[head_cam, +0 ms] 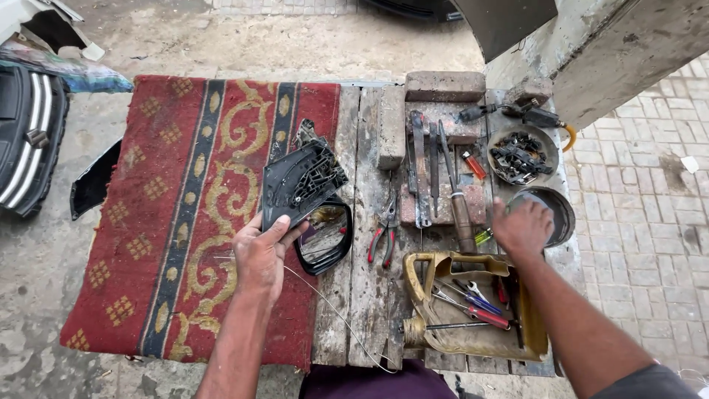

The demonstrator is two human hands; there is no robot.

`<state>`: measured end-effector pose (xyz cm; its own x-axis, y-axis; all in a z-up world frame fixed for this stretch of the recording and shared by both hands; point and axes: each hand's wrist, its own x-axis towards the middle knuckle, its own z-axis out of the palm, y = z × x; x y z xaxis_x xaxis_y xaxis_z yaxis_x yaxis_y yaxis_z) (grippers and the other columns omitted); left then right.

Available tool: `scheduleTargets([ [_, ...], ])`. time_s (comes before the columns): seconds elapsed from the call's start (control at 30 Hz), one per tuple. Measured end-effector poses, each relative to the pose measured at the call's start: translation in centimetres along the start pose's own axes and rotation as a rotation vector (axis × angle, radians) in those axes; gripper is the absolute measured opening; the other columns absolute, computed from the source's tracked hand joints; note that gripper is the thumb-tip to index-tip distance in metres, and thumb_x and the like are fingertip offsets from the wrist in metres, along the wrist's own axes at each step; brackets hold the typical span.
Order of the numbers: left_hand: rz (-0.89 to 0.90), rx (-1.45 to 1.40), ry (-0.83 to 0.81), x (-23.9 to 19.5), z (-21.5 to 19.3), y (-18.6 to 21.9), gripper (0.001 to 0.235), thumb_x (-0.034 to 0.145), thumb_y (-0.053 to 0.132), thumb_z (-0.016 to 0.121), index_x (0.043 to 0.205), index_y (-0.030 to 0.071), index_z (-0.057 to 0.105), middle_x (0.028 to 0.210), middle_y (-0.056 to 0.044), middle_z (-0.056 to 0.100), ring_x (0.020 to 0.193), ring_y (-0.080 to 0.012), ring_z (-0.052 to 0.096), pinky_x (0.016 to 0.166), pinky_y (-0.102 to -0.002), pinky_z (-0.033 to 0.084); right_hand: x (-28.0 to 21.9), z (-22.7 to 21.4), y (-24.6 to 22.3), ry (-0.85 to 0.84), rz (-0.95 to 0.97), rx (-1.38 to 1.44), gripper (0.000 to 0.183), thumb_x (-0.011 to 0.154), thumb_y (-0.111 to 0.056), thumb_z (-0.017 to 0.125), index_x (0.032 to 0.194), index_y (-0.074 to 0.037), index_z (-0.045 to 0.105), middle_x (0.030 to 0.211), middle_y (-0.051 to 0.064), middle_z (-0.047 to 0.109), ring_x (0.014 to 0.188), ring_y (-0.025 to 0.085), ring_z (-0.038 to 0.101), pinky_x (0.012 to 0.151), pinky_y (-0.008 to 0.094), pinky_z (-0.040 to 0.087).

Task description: The person uses a soldering iron to apply heat to a black plastic car part, likely a headlight housing, resting on a patterned rug. They manipulate the part with their hands, turning it over to work on different sections, and use a metal tool to scrape or adjust the heated areas.

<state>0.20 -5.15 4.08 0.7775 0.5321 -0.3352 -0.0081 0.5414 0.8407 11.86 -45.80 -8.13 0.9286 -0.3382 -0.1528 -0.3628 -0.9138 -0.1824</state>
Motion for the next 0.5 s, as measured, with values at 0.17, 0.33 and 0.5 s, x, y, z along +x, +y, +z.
scheduleTargets([
  [0.17,-0.001,0.001,-0.024,0.6,-0.1,-0.6,0.022,0.085,-0.012,0.066,0.107,-0.011,0.068,0.092,-0.022,0.069,0.083,-0.0337,0.075,0.086,-0.058,0.066,4.6,7.3,8.6,-0.421,0.069,-0.046,0.100,0.104,-0.080,0.015,0.149,-0.001,0.056,0.159,0.024,0.046,0.155,0.045,0.019,0.125,0.059,0.002],
  [0.33,-0.031,-0.015,-0.065,0.9,-0.6,-0.6,0.018,0.086,-0.012,0.066,0.104,-0.011,0.068,0.088,-0.023,0.069,0.081,-0.0359,0.075,0.084,-0.057,0.067,1.2,4.5,6.3,-0.199,0.005,0.072,0.084,0.101,-0.065,0.045,0.151,0.002,0.052,0.156,0.026,0.045,0.149,0.051,0.023,0.120,0.065,0.018],
  [0.5,-0.045,-0.016,-0.100,1.5,-1.4,-0.3,0.017,0.085,-0.013,0.067,0.102,-0.011,0.069,0.086,-0.022,0.070,0.077,-0.0338,0.075,0.083,-0.054,0.068,-7.3,0.4,-3.8,0.073,-0.090,0.480,0.041,0.089,-0.026,0.068,0.126,-0.008,0.073,0.121,0.019,0.071,0.121,0.038,0.062,0.107,0.049,0.046],
])
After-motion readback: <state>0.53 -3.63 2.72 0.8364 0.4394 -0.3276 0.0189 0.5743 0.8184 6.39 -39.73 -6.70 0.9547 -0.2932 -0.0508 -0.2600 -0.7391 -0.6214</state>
